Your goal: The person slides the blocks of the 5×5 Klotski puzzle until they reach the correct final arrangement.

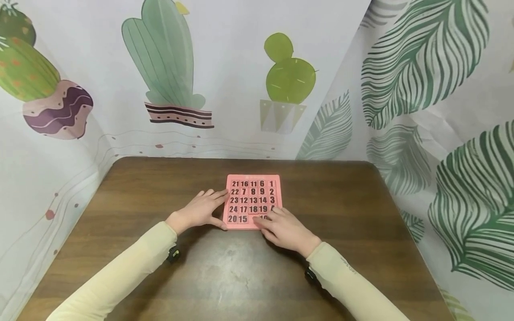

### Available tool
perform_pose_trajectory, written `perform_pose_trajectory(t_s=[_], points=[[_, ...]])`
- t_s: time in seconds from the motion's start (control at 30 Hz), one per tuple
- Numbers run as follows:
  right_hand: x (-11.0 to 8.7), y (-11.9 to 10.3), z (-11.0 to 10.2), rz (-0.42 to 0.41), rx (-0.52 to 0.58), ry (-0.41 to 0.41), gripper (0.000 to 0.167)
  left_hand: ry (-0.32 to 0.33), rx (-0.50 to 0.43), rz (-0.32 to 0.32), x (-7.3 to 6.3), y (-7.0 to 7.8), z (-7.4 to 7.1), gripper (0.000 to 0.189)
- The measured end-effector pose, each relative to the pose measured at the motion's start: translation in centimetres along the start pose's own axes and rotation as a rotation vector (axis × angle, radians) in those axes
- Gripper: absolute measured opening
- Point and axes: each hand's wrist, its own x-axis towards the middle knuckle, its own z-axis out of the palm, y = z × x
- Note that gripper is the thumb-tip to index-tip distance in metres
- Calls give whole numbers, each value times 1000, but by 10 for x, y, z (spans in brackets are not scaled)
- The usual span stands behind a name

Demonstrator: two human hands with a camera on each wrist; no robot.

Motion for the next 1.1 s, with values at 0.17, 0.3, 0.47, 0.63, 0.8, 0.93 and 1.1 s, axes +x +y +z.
perform_pose_trajectory(t_s=[0.17, 0.3, 0.47, 0.63, 0.8, 0.93, 1.1], points=[[10, -8, 7, -14, -27, -26, 36, -1, 9, 0, -2, 1, 2, 112], [14, -13, 11, -21, -57, -25, 38, -2, 24, 0, -1, 1, 2, 112], [18, -15, 13, -19, -86, 2, 39, -2, 14, -9, -1, 1, 1, 112], [16, -15, 11, 2, -93, 2, 37, 0, 16, -8, -3, 2, 2, 111], [11, -14, 8, 26, -112, -14, 34, -1, 3, -10, -3, 3, 3, 111], [5, -9, 4, 35, -131, -24, 34, 5, 9, -3, -3, 3, 1, 112], [-4, -3, 0, 69, -113, -57, 38, 17, 42, 16, -2, 3, -2, 111]])
